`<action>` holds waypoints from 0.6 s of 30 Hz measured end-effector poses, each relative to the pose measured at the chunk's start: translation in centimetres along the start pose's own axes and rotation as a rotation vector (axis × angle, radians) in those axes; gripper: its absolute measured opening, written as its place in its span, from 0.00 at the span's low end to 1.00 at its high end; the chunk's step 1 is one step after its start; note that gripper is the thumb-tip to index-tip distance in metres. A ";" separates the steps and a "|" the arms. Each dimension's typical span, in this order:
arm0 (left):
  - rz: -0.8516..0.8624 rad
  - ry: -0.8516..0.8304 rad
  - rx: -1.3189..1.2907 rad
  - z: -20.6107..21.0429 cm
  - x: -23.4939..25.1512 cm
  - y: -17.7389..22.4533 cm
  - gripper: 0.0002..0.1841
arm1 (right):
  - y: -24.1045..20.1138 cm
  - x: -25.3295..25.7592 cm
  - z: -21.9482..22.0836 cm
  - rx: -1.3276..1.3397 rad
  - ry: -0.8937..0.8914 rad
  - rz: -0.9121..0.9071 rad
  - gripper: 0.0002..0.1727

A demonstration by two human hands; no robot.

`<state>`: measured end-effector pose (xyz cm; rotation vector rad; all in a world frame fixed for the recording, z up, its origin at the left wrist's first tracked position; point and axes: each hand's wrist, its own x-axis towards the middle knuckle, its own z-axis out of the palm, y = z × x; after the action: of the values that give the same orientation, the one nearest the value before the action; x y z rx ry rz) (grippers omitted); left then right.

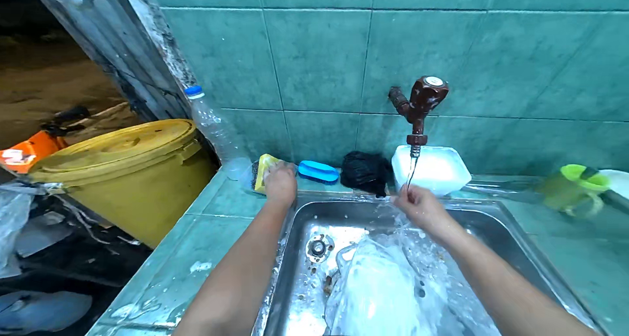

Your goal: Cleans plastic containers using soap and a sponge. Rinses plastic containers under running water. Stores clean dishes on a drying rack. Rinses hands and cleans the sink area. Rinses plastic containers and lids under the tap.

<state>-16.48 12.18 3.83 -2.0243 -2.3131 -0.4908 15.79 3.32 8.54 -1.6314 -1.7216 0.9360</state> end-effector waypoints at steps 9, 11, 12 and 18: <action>0.291 -0.600 -0.888 -0.1 -7.9 13.9 0.13 | -9.6 1.6 -8.8 -0.121 0.404 -0.541 0.41; 0.189 -0.700 -1.106 -0.3 -9.2 17.1 0.13 | -10.9 2.8 -8.8 -0.134 0.345 -0.554 0.38; 0.139 -0.708 -1.160 -0.8 -9.8 18.4 0.13 | -11.4 3.2 -8.8 -0.142 0.329 -0.542 0.36; 0.000 -0.613 -1.058 -3.3 -10.7 20.7 0.25 | -13.6 4.1 -8.8 -0.164 0.331 -0.510 0.19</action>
<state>4.65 3.16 9.03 -2.9187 -2.6657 -1.5529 14.59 8.18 24.42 -1.2546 -1.8748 0.2728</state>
